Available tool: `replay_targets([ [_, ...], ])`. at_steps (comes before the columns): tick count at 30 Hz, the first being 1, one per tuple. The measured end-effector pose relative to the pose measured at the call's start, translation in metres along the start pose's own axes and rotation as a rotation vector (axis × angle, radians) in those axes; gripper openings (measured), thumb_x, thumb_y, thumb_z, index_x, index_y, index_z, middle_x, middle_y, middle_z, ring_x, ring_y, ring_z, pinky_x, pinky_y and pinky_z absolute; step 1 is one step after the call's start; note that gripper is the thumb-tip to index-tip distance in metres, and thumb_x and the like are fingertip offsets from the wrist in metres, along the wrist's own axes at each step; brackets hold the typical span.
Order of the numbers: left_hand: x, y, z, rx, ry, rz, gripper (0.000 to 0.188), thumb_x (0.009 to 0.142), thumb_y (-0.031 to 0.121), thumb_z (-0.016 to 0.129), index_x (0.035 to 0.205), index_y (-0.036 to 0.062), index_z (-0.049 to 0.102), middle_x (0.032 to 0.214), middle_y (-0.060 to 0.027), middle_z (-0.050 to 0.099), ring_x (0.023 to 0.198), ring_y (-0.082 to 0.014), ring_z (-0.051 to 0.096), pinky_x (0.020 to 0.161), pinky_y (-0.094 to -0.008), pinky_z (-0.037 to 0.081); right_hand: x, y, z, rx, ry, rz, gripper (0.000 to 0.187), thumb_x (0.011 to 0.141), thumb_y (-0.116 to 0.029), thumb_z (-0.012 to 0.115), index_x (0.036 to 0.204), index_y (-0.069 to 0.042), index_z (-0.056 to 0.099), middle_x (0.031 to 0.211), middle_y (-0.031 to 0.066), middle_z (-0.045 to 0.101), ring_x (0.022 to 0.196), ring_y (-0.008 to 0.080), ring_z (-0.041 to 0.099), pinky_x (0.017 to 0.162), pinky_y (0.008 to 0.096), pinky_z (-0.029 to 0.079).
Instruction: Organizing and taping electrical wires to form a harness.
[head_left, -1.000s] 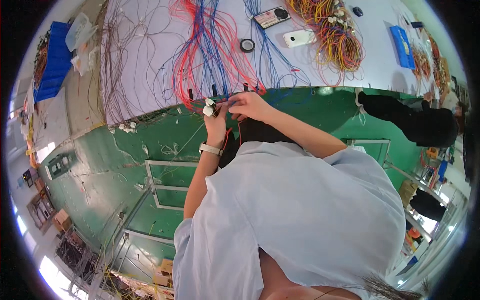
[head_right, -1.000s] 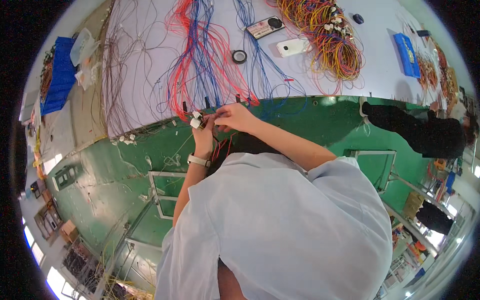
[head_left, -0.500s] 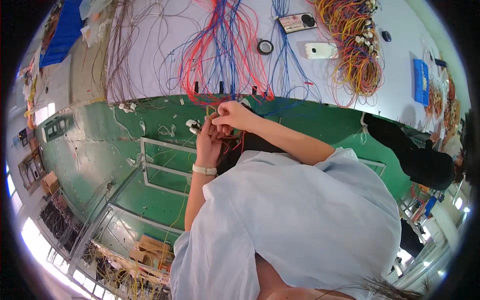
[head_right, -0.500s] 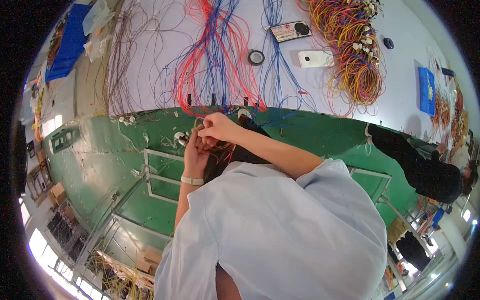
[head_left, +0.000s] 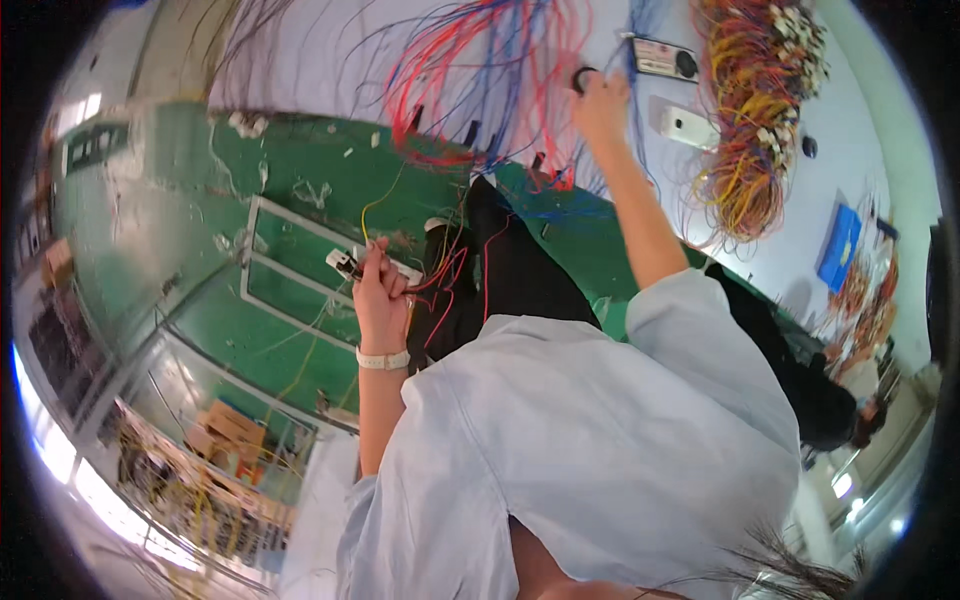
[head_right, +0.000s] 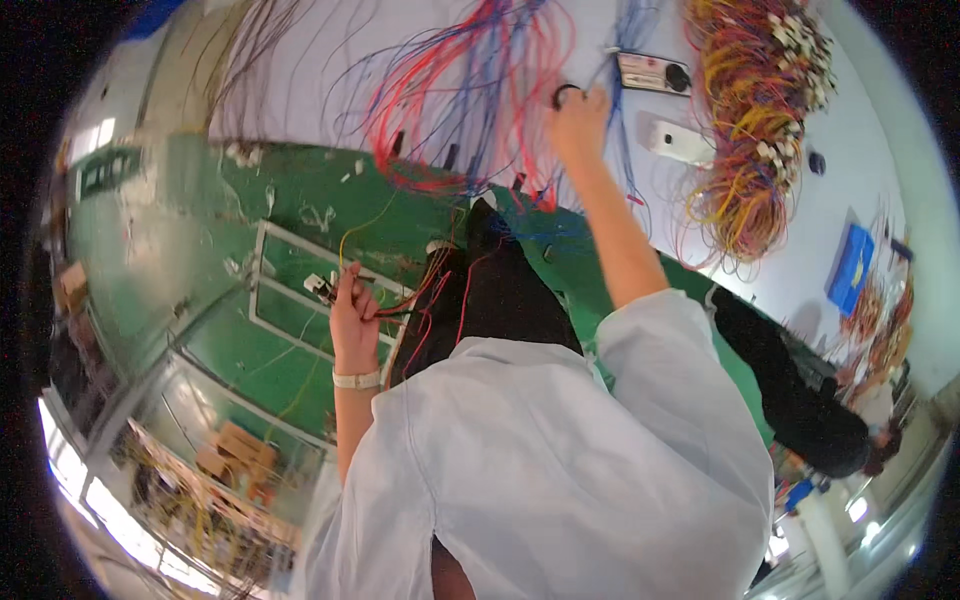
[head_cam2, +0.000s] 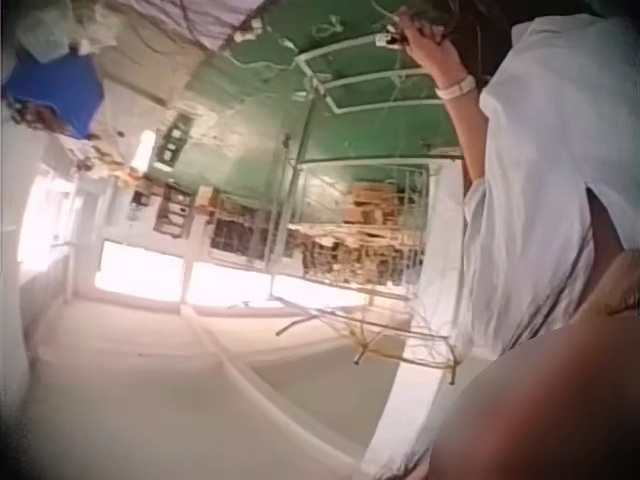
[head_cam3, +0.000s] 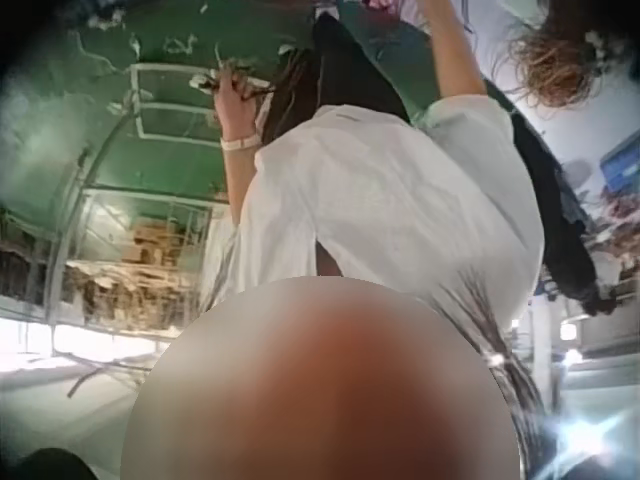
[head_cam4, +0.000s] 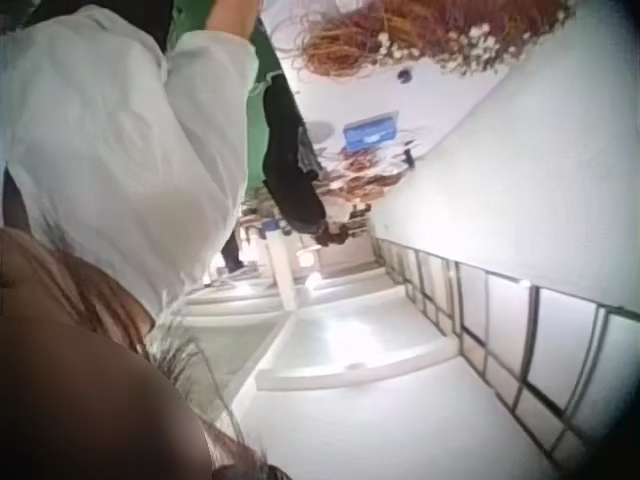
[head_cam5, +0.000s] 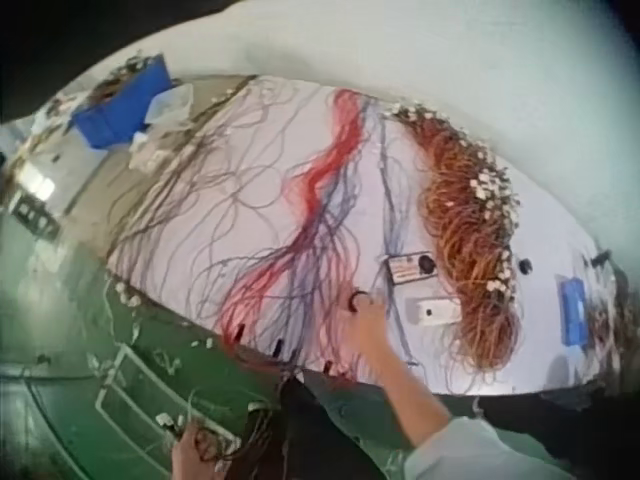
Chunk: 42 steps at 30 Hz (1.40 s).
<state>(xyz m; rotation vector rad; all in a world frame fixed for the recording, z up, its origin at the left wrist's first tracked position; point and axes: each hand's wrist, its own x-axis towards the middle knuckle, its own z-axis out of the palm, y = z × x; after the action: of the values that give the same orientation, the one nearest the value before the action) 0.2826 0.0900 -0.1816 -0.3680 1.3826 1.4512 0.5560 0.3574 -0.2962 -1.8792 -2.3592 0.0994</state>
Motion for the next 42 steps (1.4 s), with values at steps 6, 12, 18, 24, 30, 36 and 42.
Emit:
replay_targets([
  [6,-0.019,0.001,-0.052,-0.138,-0.098,0.130,0.025,0.096,0.018,0.055,0.112,-0.0001,0.060,0.078,0.0038,0.052,0.059,-0.0027,0.038,0.049,-0.0197,0.029,0.004,0.039,0.037,0.255,0.077,-0.090,0.032,0.084,-0.025,0.063,0.105,-0.002,0.060,0.116,0.0280,0.054,0.101,0.0375,0.057,0.089,0.0425,0.045],
  [12,-0.058,-0.024,-0.118,-0.372,0.010,0.333,0.020,0.098,0.012,0.046,0.107,-0.0006,0.058,0.107,-0.0091,0.063,0.098,-0.0189,0.060,0.079,-0.0288,0.051,-0.069,-0.108,0.005,0.889,-0.312,-0.075,0.028,0.086,-0.025,0.055,0.091,0.000,0.066,0.086,0.0152,0.067,0.087,0.0210,0.064,0.078,0.0350,0.047],
  [18,-0.109,-0.070,-0.204,-0.610,-0.159,0.266,0.030,0.097,0.013,0.047,0.120,-0.0042,0.053,0.093,-0.0033,0.061,0.084,-0.0146,0.058,0.065,-0.0238,0.047,-0.209,-0.263,-0.049,1.592,-1.965,0.175,0.046,0.091,-0.027,0.037,0.115,0.008,0.056,0.115,0.0201,0.061,0.106,0.0306,0.060,0.095,0.0440,0.045],
  [24,-0.186,-0.096,-0.222,-0.460,-0.118,0.188,0.027,0.094,0.015,0.054,0.112,-0.0048,0.060,0.085,-0.0012,0.062,0.071,-0.0068,0.053,0.057,-0.0198,0.040,-0.267,-0.344,-0.077,1.045,-2.268,-0.243,0.041,0.088,-0.024,0.040,0.111,0.005,0.058,0.114,0.0155,0.062,0.102,0.0265,0.061,0.089,0.0356,0.048],
  [30,-0.189,-0.144,-0.220,-0.588,0.004,0.207,0.025,0.091,0.013,0.059,0.107,-0.0057,0.062,0.084,-0.0053,0.066,0.067,-0.0080,0.056,0.052,-0.0195,0.040,-0.275,-0.402,-0.121,-0.123,-1.432,-1.711,0.032,0.084,-0.028,0.052,0.069,0.001,0.052,0.070,0.0012,0.053,0.065,0.0095,0.043,0.057,0.0280,0.037],
  [36,-0.188,-0.150,-0.170,-0.587,-0.015,0.240,0.019,0.091,0.013,0.059,0.100,-0.0030,0.065,0.081,-0.0059,0.066,0.065,-0.0094,0.056,0.051,-0.0210,0.039,-0.329,-0.419,-0.119,0.159,-2.707,-0.784,0.041,0.086,-0.023,0.051,0.108,0.010,0.060,0.105,0.0157,0.065,0.103,0.0234,0.060,0.095,0.0308,0.044],
  [42,-0.195,-0.153,-0.145,-0.722,0.099,0.405,0.016,0.092,0.014,0.058,0.098,0.0002,0.063,0.087,-0.0082,0.068,0.067,-0.0096,0.059,0.055,-0.0207,0.044,-0.235,-0.413,-0.132,0.909,-2.605,0.111,0.050,0.087,-0.023,0.048,0.122,0.013,0.045,0.126,0.0270,0.051,0.115,0.0403,0.052,0.104,0.0514,0.038],
])
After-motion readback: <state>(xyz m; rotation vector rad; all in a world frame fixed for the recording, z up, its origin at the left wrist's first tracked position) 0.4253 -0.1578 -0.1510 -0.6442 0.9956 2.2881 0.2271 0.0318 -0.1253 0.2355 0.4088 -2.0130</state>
